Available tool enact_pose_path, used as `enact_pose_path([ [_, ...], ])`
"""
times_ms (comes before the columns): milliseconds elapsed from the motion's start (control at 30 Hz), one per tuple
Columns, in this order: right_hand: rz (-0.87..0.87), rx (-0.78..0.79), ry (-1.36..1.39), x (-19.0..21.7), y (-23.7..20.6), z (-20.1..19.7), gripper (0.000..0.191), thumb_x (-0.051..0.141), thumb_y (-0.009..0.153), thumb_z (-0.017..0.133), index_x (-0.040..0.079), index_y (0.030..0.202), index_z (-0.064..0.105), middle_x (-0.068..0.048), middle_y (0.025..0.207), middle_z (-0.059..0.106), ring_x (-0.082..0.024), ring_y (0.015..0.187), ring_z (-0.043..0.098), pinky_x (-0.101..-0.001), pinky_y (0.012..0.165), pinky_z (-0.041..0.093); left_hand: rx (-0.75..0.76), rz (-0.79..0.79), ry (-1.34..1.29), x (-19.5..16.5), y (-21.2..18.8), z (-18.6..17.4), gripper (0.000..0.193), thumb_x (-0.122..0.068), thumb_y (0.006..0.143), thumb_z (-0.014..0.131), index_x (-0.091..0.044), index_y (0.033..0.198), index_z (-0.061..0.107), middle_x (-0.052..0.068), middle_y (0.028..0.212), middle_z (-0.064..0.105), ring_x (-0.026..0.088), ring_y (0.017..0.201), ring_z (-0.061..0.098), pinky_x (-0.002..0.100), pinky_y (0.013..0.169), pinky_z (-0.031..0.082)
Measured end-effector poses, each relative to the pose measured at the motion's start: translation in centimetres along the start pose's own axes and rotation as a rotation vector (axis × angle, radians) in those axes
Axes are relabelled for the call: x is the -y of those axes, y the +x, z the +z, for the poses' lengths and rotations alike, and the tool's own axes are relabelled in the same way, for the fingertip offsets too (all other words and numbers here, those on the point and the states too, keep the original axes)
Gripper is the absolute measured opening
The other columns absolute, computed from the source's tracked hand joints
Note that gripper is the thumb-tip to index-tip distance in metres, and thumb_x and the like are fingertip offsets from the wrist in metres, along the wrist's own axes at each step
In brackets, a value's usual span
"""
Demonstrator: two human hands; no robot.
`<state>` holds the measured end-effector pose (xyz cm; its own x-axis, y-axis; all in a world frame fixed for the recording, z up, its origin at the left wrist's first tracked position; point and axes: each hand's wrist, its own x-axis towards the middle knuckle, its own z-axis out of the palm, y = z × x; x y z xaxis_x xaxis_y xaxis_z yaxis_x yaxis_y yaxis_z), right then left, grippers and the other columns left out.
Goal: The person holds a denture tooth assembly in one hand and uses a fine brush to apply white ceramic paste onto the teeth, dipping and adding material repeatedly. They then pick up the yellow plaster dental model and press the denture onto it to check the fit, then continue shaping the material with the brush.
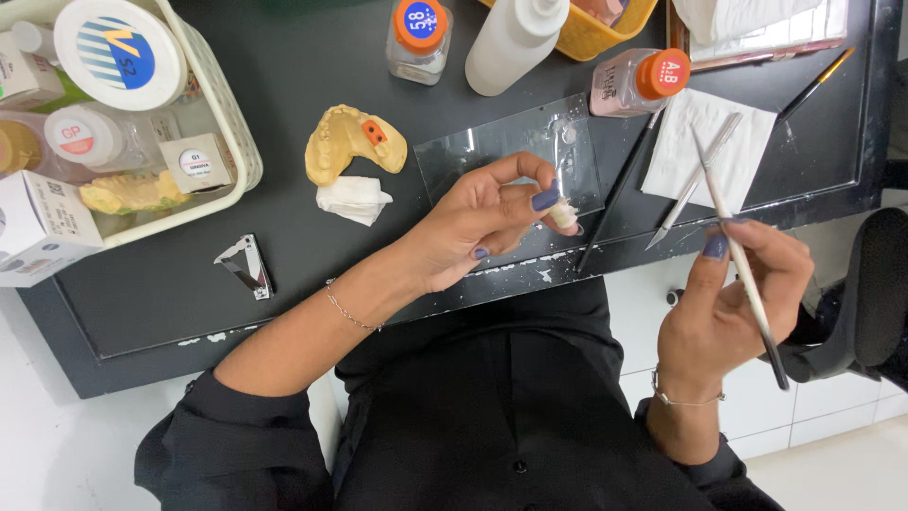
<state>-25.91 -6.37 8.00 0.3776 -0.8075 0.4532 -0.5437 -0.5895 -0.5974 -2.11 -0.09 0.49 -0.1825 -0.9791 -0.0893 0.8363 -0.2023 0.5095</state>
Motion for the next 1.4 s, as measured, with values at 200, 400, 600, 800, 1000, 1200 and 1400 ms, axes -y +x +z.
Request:
enact_pose_path([
  [200,0.009,0.165,-0.288,0.1,0.8,0.5,0.007,-0.008,0.106,0.054,-0.009,0.110,0.060,-0.015,0.098,0.064,-0.023,0.086,0.056,-0.0325,0.078,0.044,-0.012,-0.023,-0.059,0.1,0.0,-0.4,0.020,-0.020,0.107,0.066,-0.008,0.120,0.057,0.014,0.097,0.071,0.002,0.064,0.048,0.018,0.053,0.026],
  [400,0.268,-0.032,0.472,1.5,0.0,1.5,0.005,0.009,0.103,0.060,0.010,0.108,0.061,0.000,0.107,0.066,-0.011,0.097,0.067,-0.0263,0.090,0.056,-0.007,0.076,-0.129,-1.0,-0.1,-1.3,0.023,-0.022,0.107,0.064,-0.011,0.126,0.056,0.021,0.113,0.072,0.002,0.053,0.031,0.017,0.053,0.026],
  [600,0.011,0.293,0.004,2.4,0.3,1.7,0.010,0.000,0.103,0.071,0.004,0.112,0.069,-0.010,0.108,0.071,-0.023,0.104,0.065,-0.0317,0.092,0.050,-0.064,0.146,-0.143,-1.7,-0.4,-2.1,0.026,-0.024,0.108,0.065,-0.012,0.128,0.056,0.022,0.116,0.071,0.002,0.054,0.030,0.017,0.056,0.028],
  [800,-0.012,0.288,-0.023,2.6,0.3,1.7,0.015,0.001,0.101,0.074,0.004,0.116,0.072,-0.008,0.106,0.075,-0.022,0.100,0.066,-0.0283,0.088,0.045,-0.051,0.146,-0.093,-1.4,-0.2,-2.1,0.024,-0.023,0.108,0.067,-0.012,0.126,0.056,0.021,0.122,0.070,0.003,0.058,0.030,0.017,0.058,0.028],
  [1000,-0.024,0.217,0.074,2.2,0.5,2.4,0.013,0.001,0.104,0.075,0.003,0.116,0.072,-0.009,0.102,0.073,-0.020,0.092,0.067,-0.0267,0.086,0.046,-0.044,0.151,-0.103,-1.5,-0.1,-2.1,0.023,-0.021,0.107,0.068,-0.013,0.124,0.056,0.019,0.123,0.070,0.001,0.058,0.029,0.017,0.057,0.027],
  [1200,-0.020,0.319,-0.011,3.0,0.6,1.8,0.020,-0.007,0.093,0.069,0.002,0.111,0.072,-0.011,0.101,0.070,-0.023,0.091,0.064,-0.0333,0.086,0.045,-0.067,0.130,-0.119,-1.4,-0.2,-2.1,0.024,-0.021,0.104,0.068,-0.014,0.124,0.056,0.017,0.119,0.070,0.001,0.056,0.029,0.018,0.057,0.027],
  [1400,0.114,0.267,0.257,2.4,0.4,2.3,0.026,-0.007,0.087,0.071,0.003,0.111,0.063,-0.008,0.103,0.067,-0.019,0.091,0.066,-0.0293,0.080,0.049,-0.075,0.083,-0.097,-1.3,-0.2,-2.2,0.024,-0.020,0.103,0.069,-0.013,0.121,0.055,0.017,0.120,0.070,0.001,0.056,0.030,0.018,0.057,0.028],
])
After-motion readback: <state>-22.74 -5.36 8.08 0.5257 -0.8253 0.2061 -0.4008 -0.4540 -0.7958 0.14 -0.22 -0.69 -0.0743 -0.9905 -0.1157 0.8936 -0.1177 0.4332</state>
